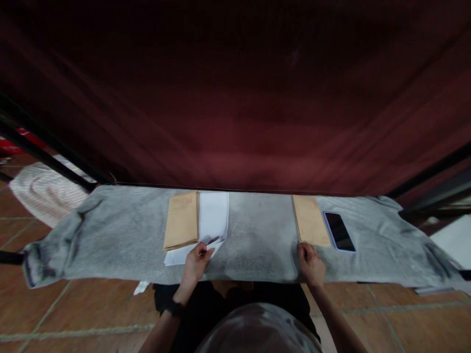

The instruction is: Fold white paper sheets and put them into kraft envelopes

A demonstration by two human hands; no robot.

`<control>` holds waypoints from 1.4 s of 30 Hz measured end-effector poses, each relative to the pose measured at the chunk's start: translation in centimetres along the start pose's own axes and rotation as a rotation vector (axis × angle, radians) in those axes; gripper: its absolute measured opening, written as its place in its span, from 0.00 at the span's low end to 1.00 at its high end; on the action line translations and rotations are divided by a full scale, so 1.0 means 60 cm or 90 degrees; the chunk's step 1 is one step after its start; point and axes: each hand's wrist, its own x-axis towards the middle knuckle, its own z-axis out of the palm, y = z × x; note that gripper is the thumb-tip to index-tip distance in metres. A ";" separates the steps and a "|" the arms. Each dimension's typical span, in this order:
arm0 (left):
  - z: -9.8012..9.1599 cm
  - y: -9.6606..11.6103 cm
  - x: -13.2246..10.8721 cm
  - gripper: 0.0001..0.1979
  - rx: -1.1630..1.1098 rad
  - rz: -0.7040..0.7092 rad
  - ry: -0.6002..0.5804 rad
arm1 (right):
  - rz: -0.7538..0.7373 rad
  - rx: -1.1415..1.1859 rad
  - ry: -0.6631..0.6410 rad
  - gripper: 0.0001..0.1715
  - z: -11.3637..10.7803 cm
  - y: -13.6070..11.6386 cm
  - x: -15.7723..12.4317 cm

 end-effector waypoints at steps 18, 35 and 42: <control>-0.015 0.029 0.003 0.17 0.060 0.088 -0.017 | 0.019 0.019 0.005 0.21 -0.004 -0.011 -0.002; 0.212 0.200 -0.126 0.13 0.322 0.578 -0.283 | 0.178 0.713 -0.324 0.34 -0.025 -0.158 0.016; 0.209 0.164 -0.123 0.07 0.247 0.492 -0.271 | 0.154 0.624 -0.181 0.20 0.008 -0.110 0.033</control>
